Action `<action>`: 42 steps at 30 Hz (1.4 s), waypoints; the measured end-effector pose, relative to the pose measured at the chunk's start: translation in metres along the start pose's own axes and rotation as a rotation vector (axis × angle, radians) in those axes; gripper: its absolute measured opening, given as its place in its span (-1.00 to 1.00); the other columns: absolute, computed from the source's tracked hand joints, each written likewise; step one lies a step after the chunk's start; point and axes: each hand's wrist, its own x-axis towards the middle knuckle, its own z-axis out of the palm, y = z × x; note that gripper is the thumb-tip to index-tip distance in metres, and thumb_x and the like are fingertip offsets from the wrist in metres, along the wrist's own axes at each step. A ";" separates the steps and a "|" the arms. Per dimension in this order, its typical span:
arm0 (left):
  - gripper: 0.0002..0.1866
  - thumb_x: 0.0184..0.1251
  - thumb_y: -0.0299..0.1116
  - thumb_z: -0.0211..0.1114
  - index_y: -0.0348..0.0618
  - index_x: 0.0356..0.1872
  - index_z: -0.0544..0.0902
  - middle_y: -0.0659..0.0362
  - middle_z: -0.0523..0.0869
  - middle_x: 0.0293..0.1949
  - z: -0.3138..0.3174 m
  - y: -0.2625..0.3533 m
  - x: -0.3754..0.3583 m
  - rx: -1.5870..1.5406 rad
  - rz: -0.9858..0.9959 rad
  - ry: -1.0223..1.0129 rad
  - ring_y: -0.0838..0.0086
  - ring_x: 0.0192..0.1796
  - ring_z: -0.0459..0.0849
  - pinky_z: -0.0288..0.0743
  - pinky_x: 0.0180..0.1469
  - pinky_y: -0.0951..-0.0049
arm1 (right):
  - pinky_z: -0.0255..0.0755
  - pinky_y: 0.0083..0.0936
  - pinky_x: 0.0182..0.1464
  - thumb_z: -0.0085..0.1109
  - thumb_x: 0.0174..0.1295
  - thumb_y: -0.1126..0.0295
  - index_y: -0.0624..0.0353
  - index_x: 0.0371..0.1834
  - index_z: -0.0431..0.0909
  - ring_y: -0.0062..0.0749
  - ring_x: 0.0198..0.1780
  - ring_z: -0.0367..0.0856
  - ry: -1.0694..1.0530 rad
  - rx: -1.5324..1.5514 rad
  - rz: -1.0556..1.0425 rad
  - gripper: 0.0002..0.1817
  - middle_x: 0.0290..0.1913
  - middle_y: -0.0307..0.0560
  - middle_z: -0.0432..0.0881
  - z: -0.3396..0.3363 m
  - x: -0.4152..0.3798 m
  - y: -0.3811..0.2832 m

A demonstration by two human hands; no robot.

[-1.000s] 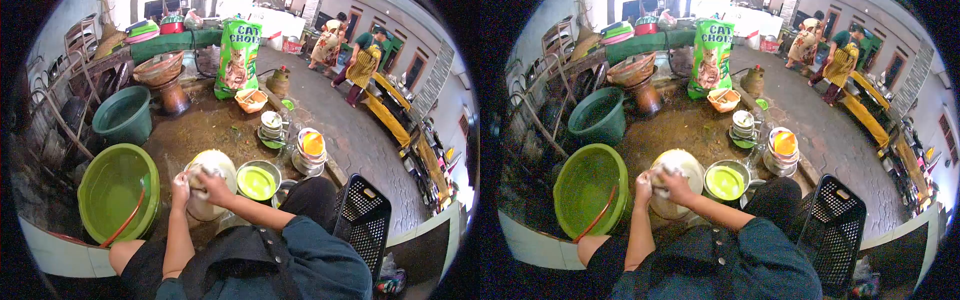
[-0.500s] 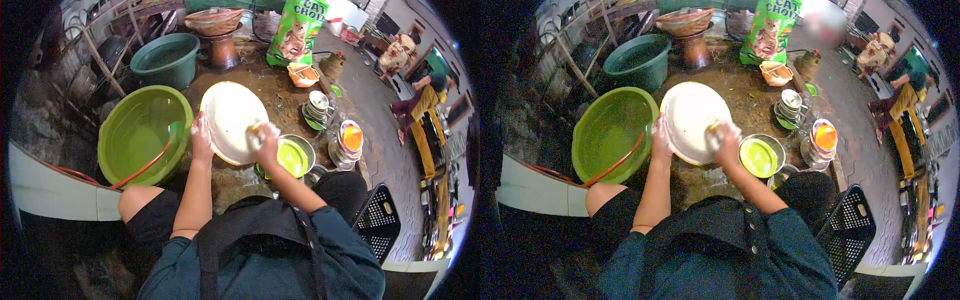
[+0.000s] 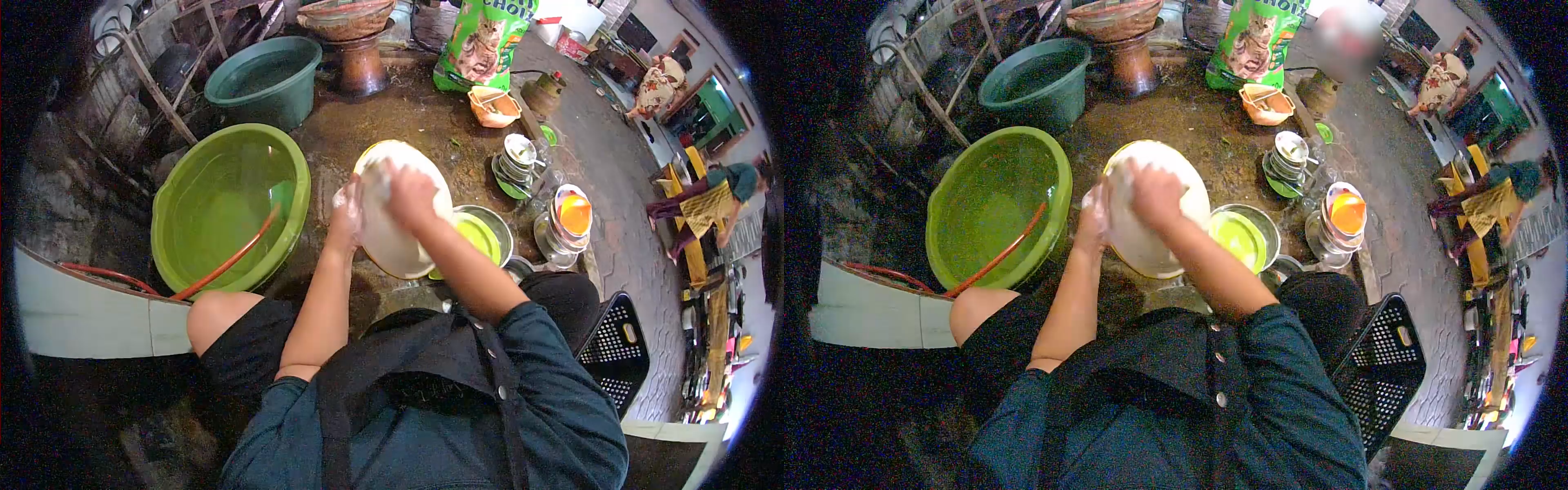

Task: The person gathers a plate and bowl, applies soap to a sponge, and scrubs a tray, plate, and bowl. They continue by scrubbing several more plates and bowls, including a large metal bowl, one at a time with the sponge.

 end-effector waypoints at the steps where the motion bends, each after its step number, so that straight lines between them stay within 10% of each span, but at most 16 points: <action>1: -0.58 0.38 -0.07 -0.05 -0.24 -0.02 0.47 0.17 0.56 -0.07 -0.004 0.002 0.000 -0.065 -0.111 0.062 0.49 -0.06 0.52 0.44 -0.02 0.46 | 0.34 -0.27 -0.44 0.11 -0.10 0.33 -0.10 0.09 0.38 -0.23 -0.41 0.51 0.053 -0.102 -0.142 -0.46 -0.45 -0.11 0.46 0.002 -0.021 -0.014; 6: -0.52 0.40 -0.13 -0.08 -0.38 0.10 0.37 -0.02 0.47 0.07 -0.022 -0.001 0.008 -0.271 -0.004 -0.014 0.33 0.04 0.50 0.40 0.10 0.35 | 0.32 -0.23 -0.46 0.23 -0.10 0.21 0.00 -0.12 0.49 -0.21 -0.42 0.53 0.391 0.219 -0.539 -0.60 -0.45 -0.12 0.55 0.036 -0.075 0.010; 8: -0.53 0.40 -0.14 -0.09 -0.38 0.09 0.38 -0.01 0.49 0.05 -0.031 -0.003 0.011 -0.052 0.155 0.110 0.34 0.02 0.52 0.41 0.09 0.34 | 0.36 -0.20 -0.35 0.31 -0.15 0.22 0.09 -0.17 0.48 -0.11 -0.33 0.54 0.080 0.630 0.106 -0.57 -0.32 -0.07 0.56 0.057 -0.087 0.032; 11: -0.54 0.41 -0.14 -0.12 -0.37 0.06 0.41 0.02 0.53 0.01 -0.002 0.013 -0.011 0.017 0.132 0.120 0.33 0.03 0.52 0.39 0.11 0.31 | 0.37 -0.23 -0.13 0.14 0.04 0.17 0.14 -0.28 0.48 -0.07 -0.26 0.53 0.337 0.571 0.599 -0.71 -0.33 0.05 0.56 0.056 -0.072 0.042; 17: -0.59 0.41 -0.24 -0.07 -0.37 0.10 0.36 0.03 0.50 0.03 -0.018 -0.021 0.008 0.287 -0.055 -0.188 0.41 0.04 0.49 0.36 0.13 0.46 | 0.25 -0.05 -0.04 0.28 -0.22 0.29 0.08 -0.14 0.42 0.04 -0.10 0.44 0.365 0.468 -0.016 -0.53 -0.13 0.08 0.48 0.008 -0.069 0.006; 19: -0.71 0.39 -0.28 -0.01 -0.28 -0.09 0.52 0.19 0.60 -0.21 0.015 -0.009 -0.014 0.364 0.053 -0.172 0.55 -0.16 0.54 0.44 -0.08 0.49 | 0.27 -0.13 0.02 0.25 -0.16 0.24 0.10 -0.10 0.43 0.02 -0.04 0.44 0.111 0.683 0.296 -0.52 -0.10 0.12 0.49 -0.015 -0.042 0.036; 21: -0.72 0.38 -0.28 0.00 -0.29 -0.10 0.53 0.21 0.60 -0.22 0.019 0.002 -0.018 0.474 0.100 -0.173 0.57 -0.17 0.53 0.43 -0.08 0.52 | 0.37 -0.24 -0.04 0.15 0.03 0.16 0.12 -0.16 0.49 0.03 -0.21 0.53 0.389 0.685 0.532 -0.64 -0.24 0.12 0.55 0.016 -0.025 0.072; 25: -0.69 0.36 -0.24 0.04 -0.31 -0.13 0.54 0.25 0.59 -0.26 0.023 0.030 -0.023 0.467 0.113 -0.218 0.61 -0.22 0.50 0.39 -0.13 0.58 | 0.34 -0.40 0.03 0.06 0.12 0.24 0.13 -0.09 0.47 -0.25 0.00 0.48 -0.094 0.874 0.888 -0.68 -0.04 0.05 0.53 0.010 -0.024 0.137; 28: -0.67 0.33 -0.19 0.09 -0.31 -0.16 0.54 0.26 0.59 -0.29 0.021 0.053 -0.025 0.597 0.056 -0.257 0.62 -0.25 0.49 0.38 -0.18 0.59 | 0.33 -0.46 0.07 -0.02 0.19 0.26 0.10 -0.06 0.47 -0.39 -0.01 0.48 0.076 0.907 0.646 -0.71 -0.02 -0.07 0.53 0.063 -0.050 0.241; 29: -0.65 0.30 -0.16 0.12 -0.31 -0.18 0.55 0.26 0.60 -0.31 0.015 0.057 -0.027 0.771 0.010 -0.290 0.62 -0.27 0.49 0.38 -0.20 0.58 | 0.44 -0.36 -0.15 -0.03 0.14 0.34 0.09 -0.12 0.52 -0.32 -0.15 0.54 0.384 0.259 0.377 -0.75 -0.16 -0.08 0.58 0.107 -0.026 0.294; 30: -0.64 0.27 -0.16 0.15 -0.31 -0.19 0.56 0.26 0.60 -0.33 0.010 0.058 -0.027 0.831 0.005 -0.306 0.61 -0.29 0.50 0.38 -0.22 0.57 | 0.43 -0.32 -0.14 -0.01 0.13 0.32 0.06 -0.13 0.50 -0.32 -0.19 0.54 0.219 0.737 0.927 -0.75 -0.19 -0.05 0.56 -0.020 -0.037 0.256; 31: -0.64 0.24 -0.15 0.18 -0.32 -0.21 0.57 0.26 0.61 -0.36 0.006 0.057 -0.030 0.891 -0.005 -0.324 0.61 -0.31 0.50 0.39 -0.24 0.55 | 0.43 -0.24 -0.13 -0.03 0.16 0.25 0.09 -0.12 0.47 -0.26 -0.23 0.53 0.487 1.245 0.731 -0.73 -0.20 -0.04 0.54 -0.068 -0.043 0.254; 32: -0.63 0.23 -0.16 0.19 -0.34 -0.23 0.58 0.24 0.62 -0.39 0.005 0.058 -0.038 0.995 -0.009 -0.349 0.61 -0.33 0.49 0.39 -0.25 0.54 | 0.44 -0.19 -0.16 -0.09 0.22 0.15 0.10 -0.09 0.44 -0.22 -0.24 0.52 0.633 1.511 1.018 -0.68 -0.22 -0.06 0.53 -0.106 -0.047 0.245; 38: -0.70 0.19 -0.20 0.21 -0.30 -0.34 0.60 0.14 0.56 -0.54 -0.036 0.009 -0.036 1.314 -0.178 -0.491 0.57 -0.46 0.42 0.35 -0.36 0.45 | 0.45 -0.10 -0.13 -0.17 0.23 0.00 0.14 -0.21 0.47 -0.14 -0.24 0.54 0.576 1.885 0.763 -0.58 -0.25 -0.04 0.58 -0.110 -0.159 0.407; 42: -0.75 0.17 -0.19 0.13 -0.17 -0.39 0.60 -0.05 0.62 -0.37 -0.046 -0.021 -0.054 1.753 -0.084 -0.583 0.05 -0.28 0.58 0.42 -0.21 0.15 | 0.50 -0.18 -0.15 0.02 0.10 0.18 0.19 -0.21 0.48 -0.16 -0.25 0.58 0.507 1.761 1.043 -0.67 -0.21 -0.03 0.59 -0.057 -0.243 0.413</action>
